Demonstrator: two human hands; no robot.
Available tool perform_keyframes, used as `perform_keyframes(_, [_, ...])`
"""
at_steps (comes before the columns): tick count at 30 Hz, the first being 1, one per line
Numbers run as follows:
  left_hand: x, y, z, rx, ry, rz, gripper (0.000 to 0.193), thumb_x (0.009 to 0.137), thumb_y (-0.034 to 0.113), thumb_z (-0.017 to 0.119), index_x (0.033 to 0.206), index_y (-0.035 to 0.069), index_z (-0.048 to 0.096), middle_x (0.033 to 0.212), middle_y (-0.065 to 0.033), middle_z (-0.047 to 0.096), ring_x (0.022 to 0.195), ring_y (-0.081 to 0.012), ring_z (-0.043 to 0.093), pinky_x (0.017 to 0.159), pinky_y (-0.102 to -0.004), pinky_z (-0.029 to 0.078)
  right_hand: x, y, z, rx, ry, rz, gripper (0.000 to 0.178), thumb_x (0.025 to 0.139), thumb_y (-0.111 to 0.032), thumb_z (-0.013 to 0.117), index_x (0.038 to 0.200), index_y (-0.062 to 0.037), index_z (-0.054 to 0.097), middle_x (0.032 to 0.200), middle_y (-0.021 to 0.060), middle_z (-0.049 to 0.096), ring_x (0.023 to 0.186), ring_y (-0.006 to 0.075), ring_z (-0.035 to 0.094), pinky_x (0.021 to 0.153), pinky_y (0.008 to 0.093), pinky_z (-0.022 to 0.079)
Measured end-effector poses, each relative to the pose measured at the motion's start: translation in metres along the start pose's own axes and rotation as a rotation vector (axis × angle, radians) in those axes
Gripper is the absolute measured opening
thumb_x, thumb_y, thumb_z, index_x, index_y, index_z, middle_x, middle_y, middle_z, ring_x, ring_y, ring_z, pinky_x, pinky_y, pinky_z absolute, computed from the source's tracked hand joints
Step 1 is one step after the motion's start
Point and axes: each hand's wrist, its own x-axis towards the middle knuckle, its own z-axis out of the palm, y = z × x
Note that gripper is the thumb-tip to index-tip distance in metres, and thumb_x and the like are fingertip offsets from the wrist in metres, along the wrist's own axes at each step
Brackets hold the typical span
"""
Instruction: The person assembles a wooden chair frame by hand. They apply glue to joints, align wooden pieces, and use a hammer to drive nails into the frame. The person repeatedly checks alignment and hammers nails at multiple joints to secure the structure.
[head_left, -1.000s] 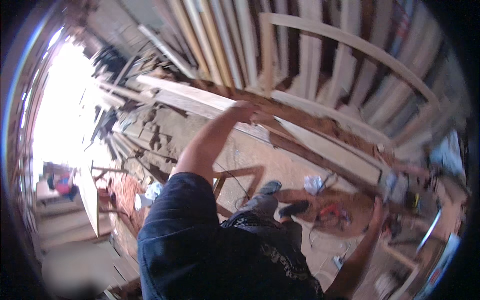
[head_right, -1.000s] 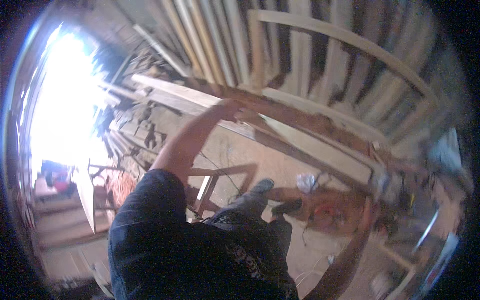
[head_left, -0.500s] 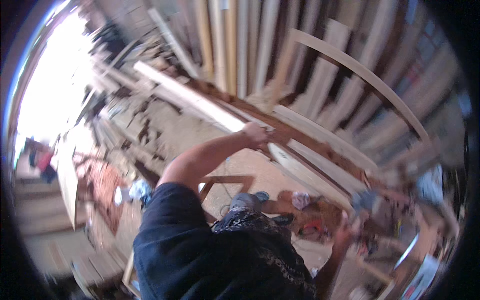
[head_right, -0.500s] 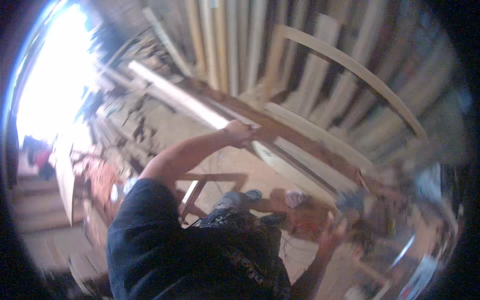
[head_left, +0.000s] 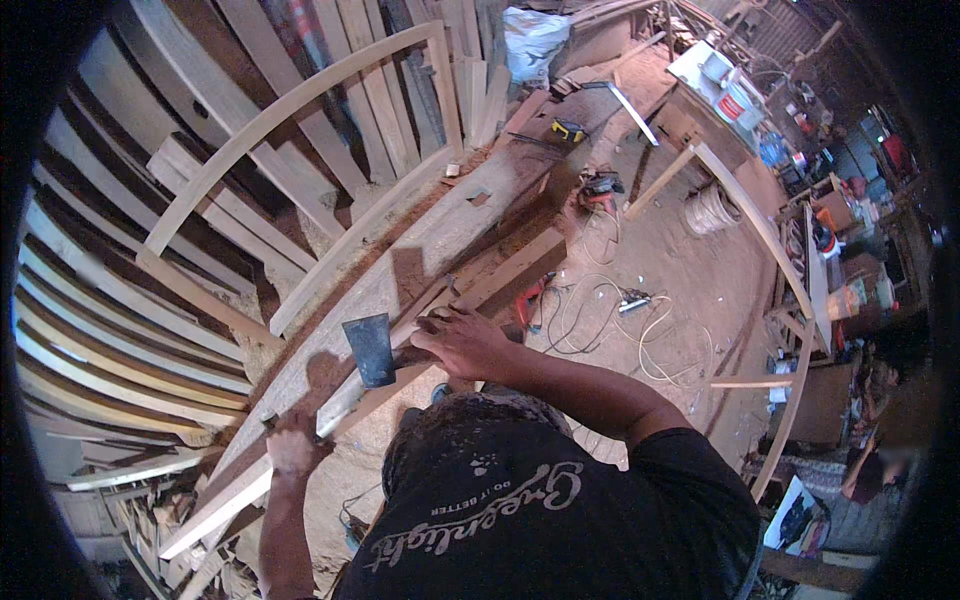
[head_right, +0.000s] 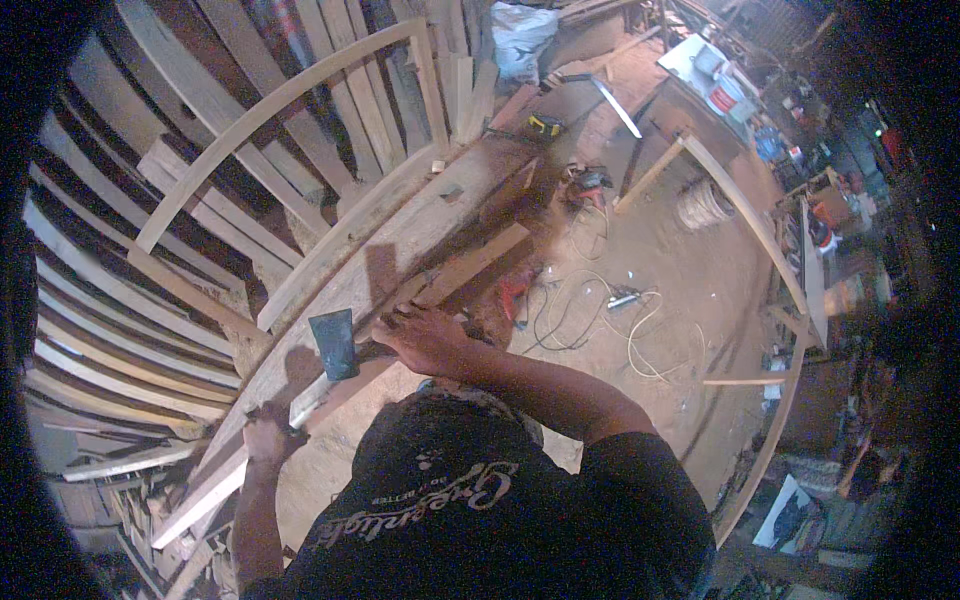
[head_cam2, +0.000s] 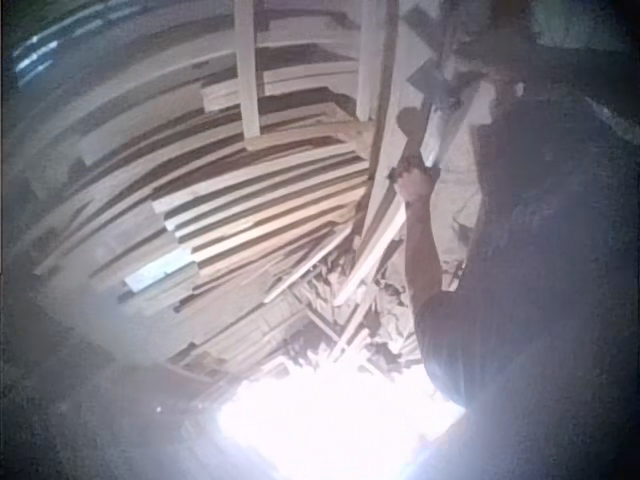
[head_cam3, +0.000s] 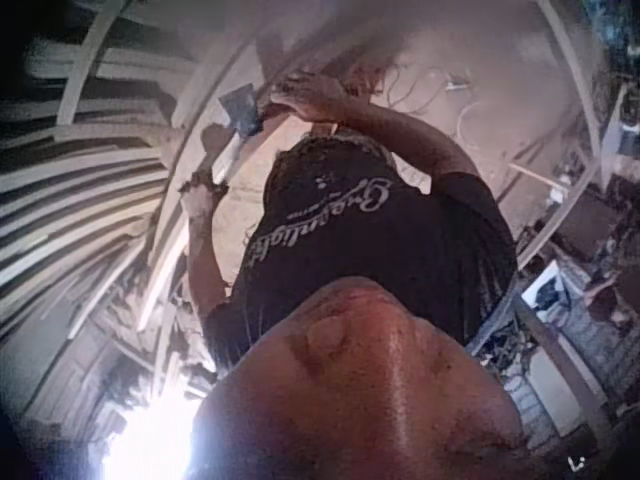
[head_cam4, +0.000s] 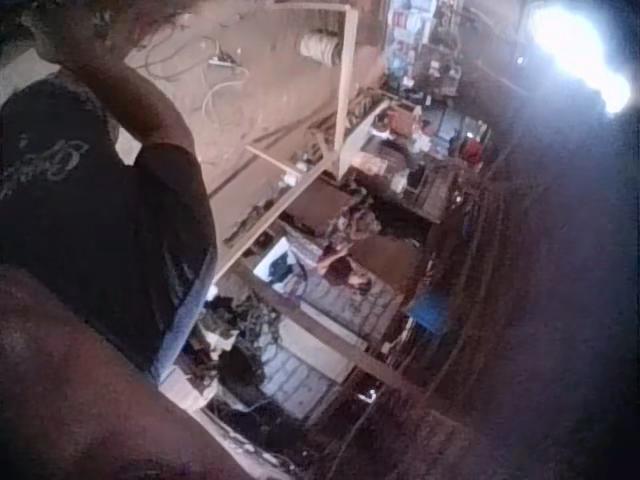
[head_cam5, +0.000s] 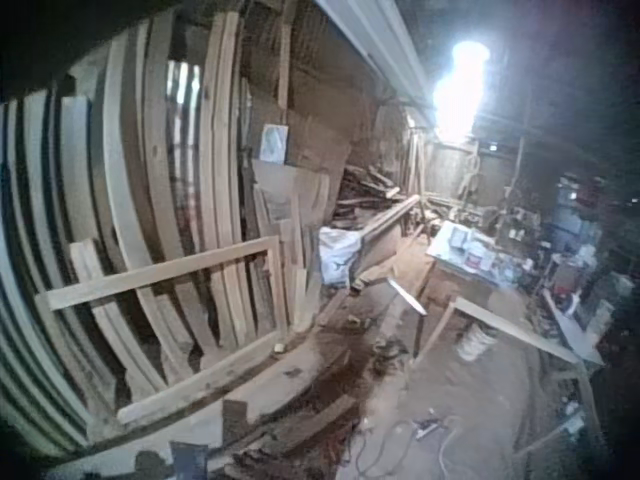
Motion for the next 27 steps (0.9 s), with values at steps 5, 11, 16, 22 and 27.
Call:
perform_keyframes(5, [-0.022, -0.003, 0.021, -0.052, 0.046, 0.033, 0.066, 0.056, 0.052, 0.098, 0.098, 0.009, 0.071, 0.101, -0.0112, 0.069, 0.092, -0.0318, 0.072, 0.075, -0.0463, 0.059, -0.018, -0.007, -0.003, 0.033, -0.070, -0.038, 0.049, 0.087, -0.036, 0.073, 0.125, -0.0074, 0.059, 0.129, 0.0156, 0.063, 0.129, 0.0378, 0.056, 0.112, 0.0555, 0.038])
perform_keyframes(11, [-0.044, -0.035, -0.011, -0.368, 0.052, 0.183, 0.072, 0.058, 0.044, 0.100, 0.113, 0.009, 0.070, 0.107, -0.0129, 0.072, 0.097, -0.0355, 0.072, 0.084, -0.0481, 0.059, -0.041, -0.004, -0.010, 0.060, -0.086, -0.030, 0.048, 0.090, -0.041, 0.071, 0.123, -0.0081, 0.059, 0.127, 0.0141, 0.063, 0.129, 0.0354, 0.057, 0.113, 0.0551, 0.038])
perform_keyframes(16, [-0.104, -0.127, 0.028, -0.327, -0.045, 0.083, 0.088, 0.052, 0.056, 0.099, 0.118, 0.006, 0.070, 0.117, -0.0153, 0.073, 0.107, -0.0372, 0.070, 0.091, -0.0488, 0.057, -0.063, 0.011, -0.027, 0.057, -0.066, -0.037, 0.040, 0.091, -0.035, 0.070, 0.120, -0.0093, 0.059, 0.126, 0.0129, 0.063, 0.130, 0.0363, 0.057, 0.112, 0.0521, 0.041])
perform_keyframes(22, [-0.183, -0.213, 0.097, -0.054, -0.087, -0.111, 0.076, 0.059, 0.041, 0.098, 0.121, 0.008, 0.068, 0.113, -0.0177, 0.073, 0.107, -0.0387, 0.070, 0.088, -0.0512, 0.057, -0.097, 0.045, -0.060, 0.017, 0.029, -0.030, 0.038, 0.097, -0.035, 0.065, 0.128, -0.0140, 0.058, 0.142, 0.0115, 0.061, 0.133, 0.0337, 0.058, 0.114, 0.0529, 0.041])
perform_keyframes(27, [-0.133, -0.187, 0.085, -0.115, -0.139, -0.026, 0.066, 0.067, 0.048, 0.091, 0.116, 0.009, 0.069, 0.108, -0.0182, 0.073, 0.101, -0.0397, 0.071, 0.085, -0.0520, 0.057, -0.120, 0.084, -0.083, -0.020, -0.019, 0.043, 0.040, 0.099, -0.034, 0.062, 0.136, -0.0186, 0.058, 0.138, 0.0080, 0.062, 0.132, 0.0304, 0.059, 0.114, 0.0512, 0.042])
